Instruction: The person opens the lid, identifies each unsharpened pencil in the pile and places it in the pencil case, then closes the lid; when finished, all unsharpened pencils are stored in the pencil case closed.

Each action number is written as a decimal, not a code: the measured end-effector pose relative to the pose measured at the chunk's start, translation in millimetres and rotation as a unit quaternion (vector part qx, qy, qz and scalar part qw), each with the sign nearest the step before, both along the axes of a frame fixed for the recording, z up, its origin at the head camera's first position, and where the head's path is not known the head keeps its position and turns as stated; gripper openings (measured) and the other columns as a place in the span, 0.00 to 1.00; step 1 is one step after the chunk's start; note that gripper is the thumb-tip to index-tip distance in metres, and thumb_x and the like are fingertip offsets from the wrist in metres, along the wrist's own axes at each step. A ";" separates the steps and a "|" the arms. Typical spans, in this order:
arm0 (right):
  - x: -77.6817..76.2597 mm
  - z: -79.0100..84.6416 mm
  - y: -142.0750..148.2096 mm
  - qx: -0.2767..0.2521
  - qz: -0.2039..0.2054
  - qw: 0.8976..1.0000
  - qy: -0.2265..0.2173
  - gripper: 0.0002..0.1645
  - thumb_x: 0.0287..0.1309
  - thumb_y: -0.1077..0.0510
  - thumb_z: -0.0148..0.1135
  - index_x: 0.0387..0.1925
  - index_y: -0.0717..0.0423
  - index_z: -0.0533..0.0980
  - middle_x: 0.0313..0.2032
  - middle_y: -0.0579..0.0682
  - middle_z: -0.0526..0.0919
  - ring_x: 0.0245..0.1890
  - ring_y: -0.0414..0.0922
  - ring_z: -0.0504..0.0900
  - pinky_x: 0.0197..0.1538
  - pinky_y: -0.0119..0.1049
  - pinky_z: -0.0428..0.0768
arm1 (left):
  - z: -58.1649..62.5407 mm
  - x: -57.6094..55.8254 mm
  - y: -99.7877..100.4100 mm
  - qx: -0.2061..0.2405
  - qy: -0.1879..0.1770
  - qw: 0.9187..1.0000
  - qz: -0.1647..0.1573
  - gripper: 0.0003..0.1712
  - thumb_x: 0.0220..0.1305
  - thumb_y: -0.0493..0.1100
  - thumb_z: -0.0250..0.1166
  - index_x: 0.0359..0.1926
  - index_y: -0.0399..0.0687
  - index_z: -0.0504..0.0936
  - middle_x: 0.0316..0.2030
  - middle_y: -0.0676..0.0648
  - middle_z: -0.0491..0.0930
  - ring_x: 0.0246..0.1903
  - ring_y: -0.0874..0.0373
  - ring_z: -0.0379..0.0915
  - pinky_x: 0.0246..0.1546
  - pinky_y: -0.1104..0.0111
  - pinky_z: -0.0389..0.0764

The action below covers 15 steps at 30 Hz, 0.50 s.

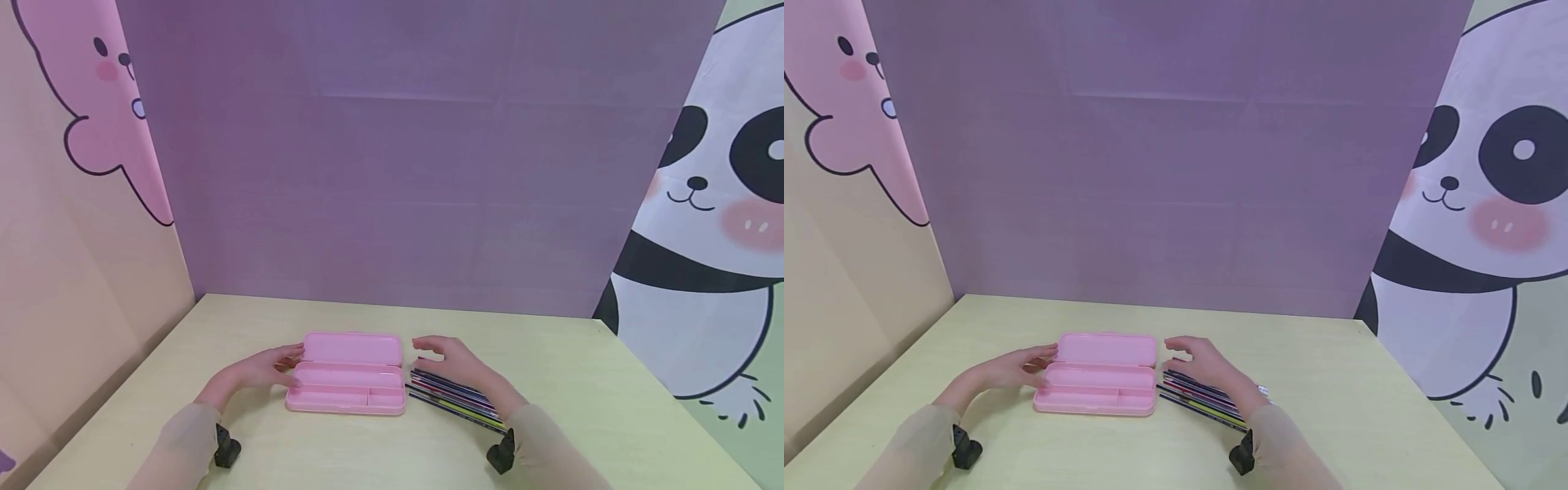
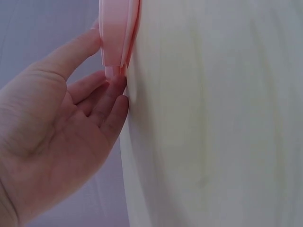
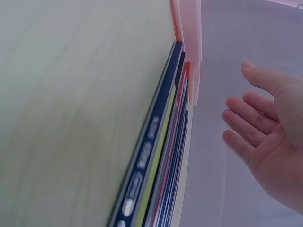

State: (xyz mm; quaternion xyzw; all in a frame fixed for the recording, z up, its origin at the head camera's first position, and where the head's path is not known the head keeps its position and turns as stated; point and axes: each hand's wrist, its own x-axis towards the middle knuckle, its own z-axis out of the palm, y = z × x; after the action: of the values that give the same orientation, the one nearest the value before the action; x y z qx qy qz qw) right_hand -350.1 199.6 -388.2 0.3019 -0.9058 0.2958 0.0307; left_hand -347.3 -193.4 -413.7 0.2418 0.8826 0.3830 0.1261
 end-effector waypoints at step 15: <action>2.5 2.5 32.8 -0.007 -0.033 0.999 0.014 0.27 0.60 0.50 0.61 0.57 0.60 0.72 0.52 0.55 0.80 0.53 0.52 0.78 0.58 0.49 0.75 | 1.8 0.2 -1.8 -0.006 -0.008 1.000 0.019 0.47 0.56 0.47 0.68 0.70 0.38 0.54 0.66 0.35 0.62 0.61 0.39 0.62 0.62 0.47 0.66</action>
State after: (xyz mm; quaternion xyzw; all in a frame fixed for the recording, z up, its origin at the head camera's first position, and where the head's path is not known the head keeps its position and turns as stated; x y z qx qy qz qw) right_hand -347.7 232.3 -385.8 0.2755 -0.9126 0.2970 0.0551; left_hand -347.1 -195.2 -412.0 0.2208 0.8883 0.3819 0.1274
